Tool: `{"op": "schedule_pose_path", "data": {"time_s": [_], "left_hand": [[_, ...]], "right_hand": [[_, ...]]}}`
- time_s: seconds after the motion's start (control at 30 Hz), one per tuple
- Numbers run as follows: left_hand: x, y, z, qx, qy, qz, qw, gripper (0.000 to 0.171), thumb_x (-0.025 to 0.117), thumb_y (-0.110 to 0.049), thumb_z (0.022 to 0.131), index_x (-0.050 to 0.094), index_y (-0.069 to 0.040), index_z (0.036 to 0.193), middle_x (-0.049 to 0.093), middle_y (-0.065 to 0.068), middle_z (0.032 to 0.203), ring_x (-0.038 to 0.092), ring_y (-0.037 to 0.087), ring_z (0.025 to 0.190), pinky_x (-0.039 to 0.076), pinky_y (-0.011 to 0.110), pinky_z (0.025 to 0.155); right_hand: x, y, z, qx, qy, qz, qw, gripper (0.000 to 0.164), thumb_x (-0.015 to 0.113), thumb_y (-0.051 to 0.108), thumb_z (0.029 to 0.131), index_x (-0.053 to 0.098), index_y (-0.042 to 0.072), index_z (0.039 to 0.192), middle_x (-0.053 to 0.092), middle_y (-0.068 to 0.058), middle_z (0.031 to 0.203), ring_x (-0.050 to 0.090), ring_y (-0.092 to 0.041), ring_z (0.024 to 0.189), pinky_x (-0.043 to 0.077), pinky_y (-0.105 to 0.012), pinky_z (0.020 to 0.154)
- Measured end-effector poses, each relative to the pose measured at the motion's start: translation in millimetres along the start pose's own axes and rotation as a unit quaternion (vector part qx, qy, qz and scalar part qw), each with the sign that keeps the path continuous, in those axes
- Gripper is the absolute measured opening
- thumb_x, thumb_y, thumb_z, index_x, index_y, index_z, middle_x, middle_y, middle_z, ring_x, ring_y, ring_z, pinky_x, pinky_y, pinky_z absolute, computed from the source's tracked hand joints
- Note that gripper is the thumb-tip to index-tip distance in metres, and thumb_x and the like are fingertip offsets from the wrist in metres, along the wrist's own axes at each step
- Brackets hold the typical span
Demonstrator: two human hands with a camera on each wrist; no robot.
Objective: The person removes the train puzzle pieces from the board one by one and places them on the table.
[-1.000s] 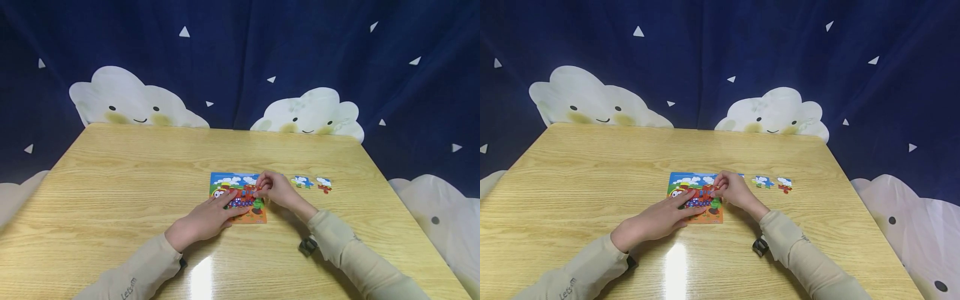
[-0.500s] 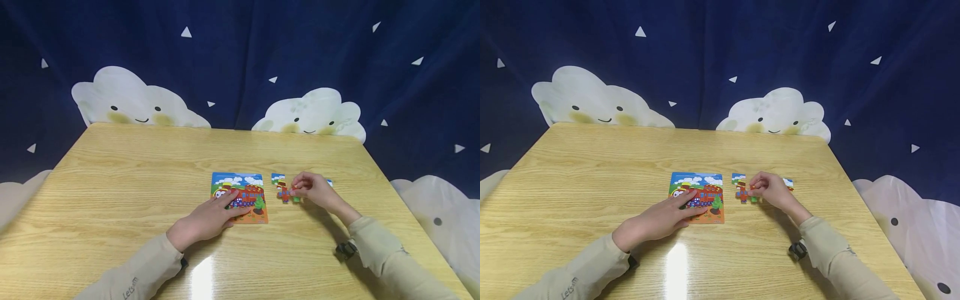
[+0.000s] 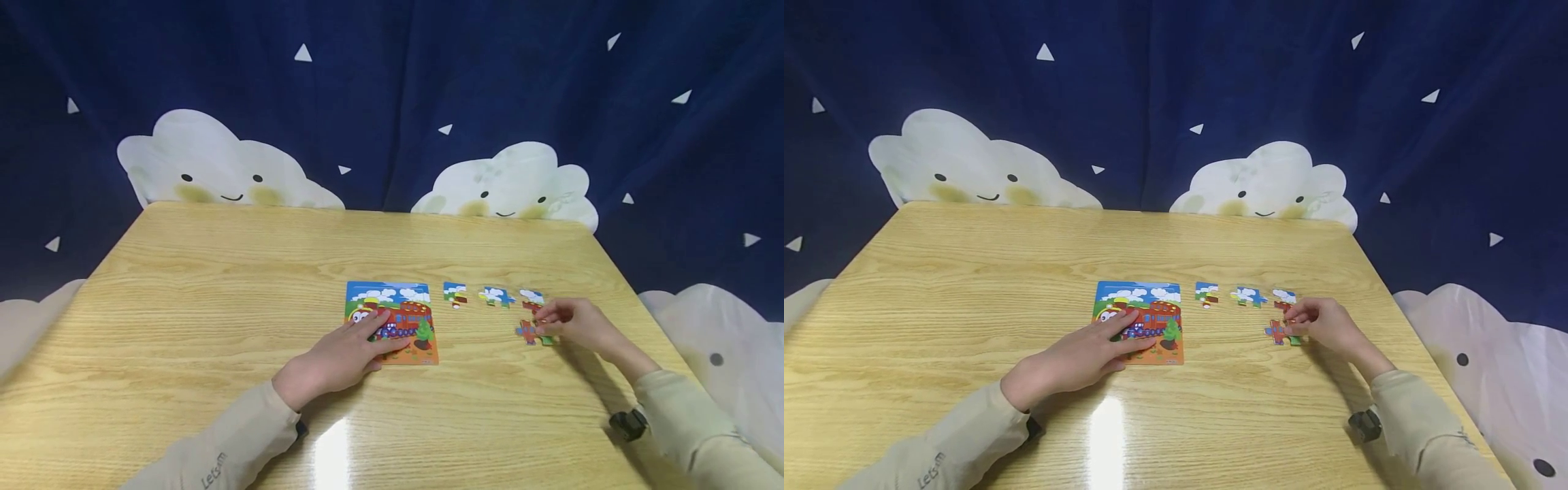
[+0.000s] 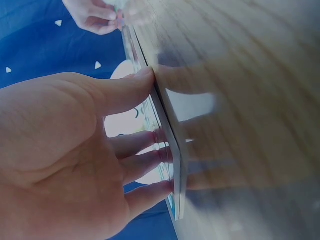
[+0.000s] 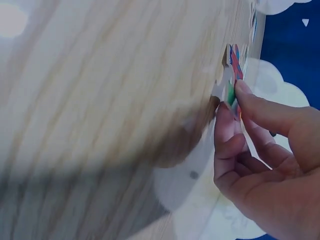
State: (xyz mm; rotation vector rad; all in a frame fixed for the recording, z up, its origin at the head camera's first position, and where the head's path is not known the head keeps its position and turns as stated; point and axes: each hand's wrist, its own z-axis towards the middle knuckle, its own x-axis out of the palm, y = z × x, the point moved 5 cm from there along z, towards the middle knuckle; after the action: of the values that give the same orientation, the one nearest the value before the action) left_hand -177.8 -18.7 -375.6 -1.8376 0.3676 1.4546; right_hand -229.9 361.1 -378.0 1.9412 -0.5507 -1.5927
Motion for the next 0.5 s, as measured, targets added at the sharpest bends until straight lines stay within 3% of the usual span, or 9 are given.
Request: {"op": "schedule_pose_path", "data": {"time_s": [0.5], "left_hand": [[2.2, 2.6, 0.2, -0.008, 0.004, 0.006, 0.9999, 0.047, 0.056, -0.022, 0.101, 0.049, -0.032, 0.146, 0.027, 0.018, 0.158, 0.023, 0.033, 0.145, 0.03, 0.052, 0.112]], "right_hand": [[-1.3, -2.3, -0.1, -0.005, 0.002, -0.051, 0.999, 0.017, 0.077, 0.006, 0.083, 0.07, -0.002, 0.096, 0.067, -0.005, 0.084, 0.058, -0.011, 0.072, 0.048, -0.023, 0.058]]}}
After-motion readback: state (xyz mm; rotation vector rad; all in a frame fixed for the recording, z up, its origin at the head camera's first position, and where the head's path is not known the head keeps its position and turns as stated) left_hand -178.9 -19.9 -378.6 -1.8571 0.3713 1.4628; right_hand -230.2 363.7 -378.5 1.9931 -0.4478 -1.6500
